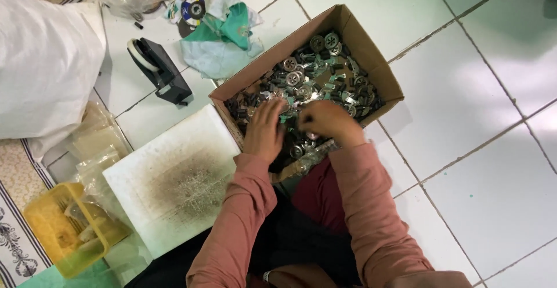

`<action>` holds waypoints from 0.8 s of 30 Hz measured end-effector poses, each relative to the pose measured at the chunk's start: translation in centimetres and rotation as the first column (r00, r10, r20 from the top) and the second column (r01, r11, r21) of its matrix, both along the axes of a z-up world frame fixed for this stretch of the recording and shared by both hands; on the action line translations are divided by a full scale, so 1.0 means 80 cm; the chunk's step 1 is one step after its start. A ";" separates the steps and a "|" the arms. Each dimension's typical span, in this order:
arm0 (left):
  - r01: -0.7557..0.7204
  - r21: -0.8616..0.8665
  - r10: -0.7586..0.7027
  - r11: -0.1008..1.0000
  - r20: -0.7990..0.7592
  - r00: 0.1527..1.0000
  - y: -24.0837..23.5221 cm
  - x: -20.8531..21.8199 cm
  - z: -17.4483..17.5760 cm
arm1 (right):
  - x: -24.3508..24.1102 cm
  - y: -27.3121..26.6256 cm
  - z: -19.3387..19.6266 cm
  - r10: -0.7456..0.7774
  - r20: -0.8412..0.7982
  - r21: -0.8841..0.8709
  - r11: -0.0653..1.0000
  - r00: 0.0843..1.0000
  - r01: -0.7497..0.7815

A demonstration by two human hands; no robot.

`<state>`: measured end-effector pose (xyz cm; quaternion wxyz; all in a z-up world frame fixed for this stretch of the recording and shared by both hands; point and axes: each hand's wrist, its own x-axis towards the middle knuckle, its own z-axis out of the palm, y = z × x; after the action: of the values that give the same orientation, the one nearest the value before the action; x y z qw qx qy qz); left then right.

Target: The person sits on the floor and sorts small metal parts from a cardboard box onto a white board. They handle the parts by hand, arranging them in rows and occasionally wiping the board with a cloth. The person continues to pick and place parts throughout the clip.

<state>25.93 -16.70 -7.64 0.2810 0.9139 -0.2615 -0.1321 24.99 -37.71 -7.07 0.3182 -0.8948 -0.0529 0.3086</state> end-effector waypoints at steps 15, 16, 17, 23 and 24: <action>0.218 0.205 -0.182 0.954 -0.179 0.967 0.002 -0.004 -0.057 | 0.066 0.004 -0.068 -0.291 0.138 -0.208 0.926 0.947 0.315; 0.243 0.251 -0.205 0.937 -0.169 0.964 0.000 -0.005 -0.048 | 0.061 0.005 -0.076 -0.253 0.085 -0.206 0.942 0.964 0.266; 0.267 0.297 -0.229 0.917 -0.159 0.960 -0.001 -0.006 -0.040 | 0.056 0.005 -0.084 -0.214 0.033 -0.201 0.955 0.976 0.216; 0.180 0.255 -0.157 0.950 -0.111 0.981 0.000 -0.008 -0.066 | 0.041 -0.035 -0.035 -0.363 0.207 -0.305 0.859 0.909 0.412; 0.179 0.252 -0.155 0.951 -0.113 0.981 0.001 -0.009 -0.071 | 0.038 -0.029 -0.016 -0.361 0.205 -0.308 0.858 0.910 0.410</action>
<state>25.20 -16.64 -13.31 0.1579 0.9104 -0.3052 -0.2307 28.07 -40.01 -8.35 0.2075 -0.9482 0.1602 0.1793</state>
